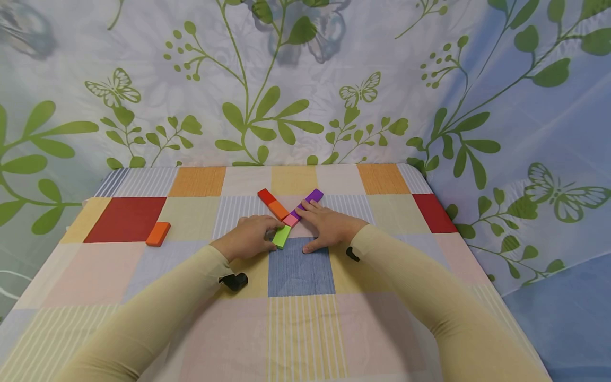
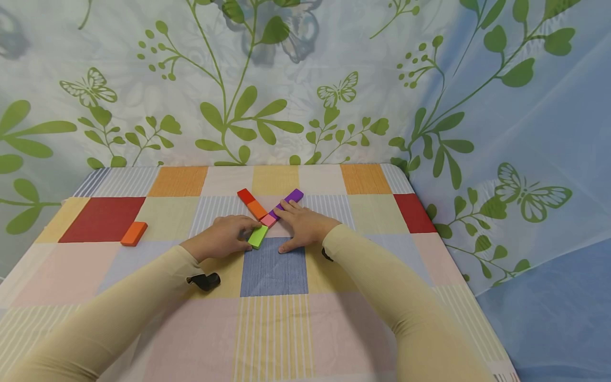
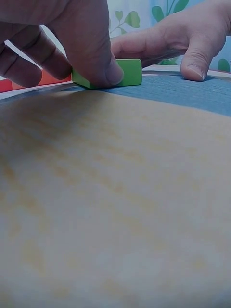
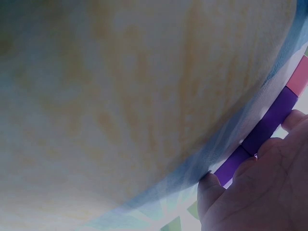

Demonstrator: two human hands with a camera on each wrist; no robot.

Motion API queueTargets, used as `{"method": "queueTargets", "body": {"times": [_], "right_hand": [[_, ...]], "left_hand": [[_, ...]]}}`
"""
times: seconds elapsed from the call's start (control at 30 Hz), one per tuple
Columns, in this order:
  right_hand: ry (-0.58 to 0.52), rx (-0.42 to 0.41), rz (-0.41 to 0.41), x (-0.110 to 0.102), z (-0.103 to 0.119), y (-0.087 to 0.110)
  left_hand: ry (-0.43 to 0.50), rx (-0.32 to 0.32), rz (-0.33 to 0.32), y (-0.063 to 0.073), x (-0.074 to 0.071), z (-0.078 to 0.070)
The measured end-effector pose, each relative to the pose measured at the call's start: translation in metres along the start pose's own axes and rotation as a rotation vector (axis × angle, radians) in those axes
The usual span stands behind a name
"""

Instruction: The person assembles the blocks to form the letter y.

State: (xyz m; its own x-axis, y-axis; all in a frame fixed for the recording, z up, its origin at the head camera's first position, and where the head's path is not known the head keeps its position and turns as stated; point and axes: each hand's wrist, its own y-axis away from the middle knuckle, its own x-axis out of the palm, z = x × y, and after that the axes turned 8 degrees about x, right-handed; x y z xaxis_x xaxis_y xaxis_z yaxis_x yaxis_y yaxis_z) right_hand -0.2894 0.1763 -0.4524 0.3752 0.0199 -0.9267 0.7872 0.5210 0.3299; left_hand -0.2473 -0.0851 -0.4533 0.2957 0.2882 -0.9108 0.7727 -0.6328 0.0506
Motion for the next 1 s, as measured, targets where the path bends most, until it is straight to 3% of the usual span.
{"method": "queueTargets", "body": {"times": [1.0], "right_hand": [[-0.002, 0.002, -0.006, 0.0001, 0.0005, -0.0006]], "left_hand": [[-0.001, -0.004, 0.001, -0.0015, 0.0004, 0.0015]]}}
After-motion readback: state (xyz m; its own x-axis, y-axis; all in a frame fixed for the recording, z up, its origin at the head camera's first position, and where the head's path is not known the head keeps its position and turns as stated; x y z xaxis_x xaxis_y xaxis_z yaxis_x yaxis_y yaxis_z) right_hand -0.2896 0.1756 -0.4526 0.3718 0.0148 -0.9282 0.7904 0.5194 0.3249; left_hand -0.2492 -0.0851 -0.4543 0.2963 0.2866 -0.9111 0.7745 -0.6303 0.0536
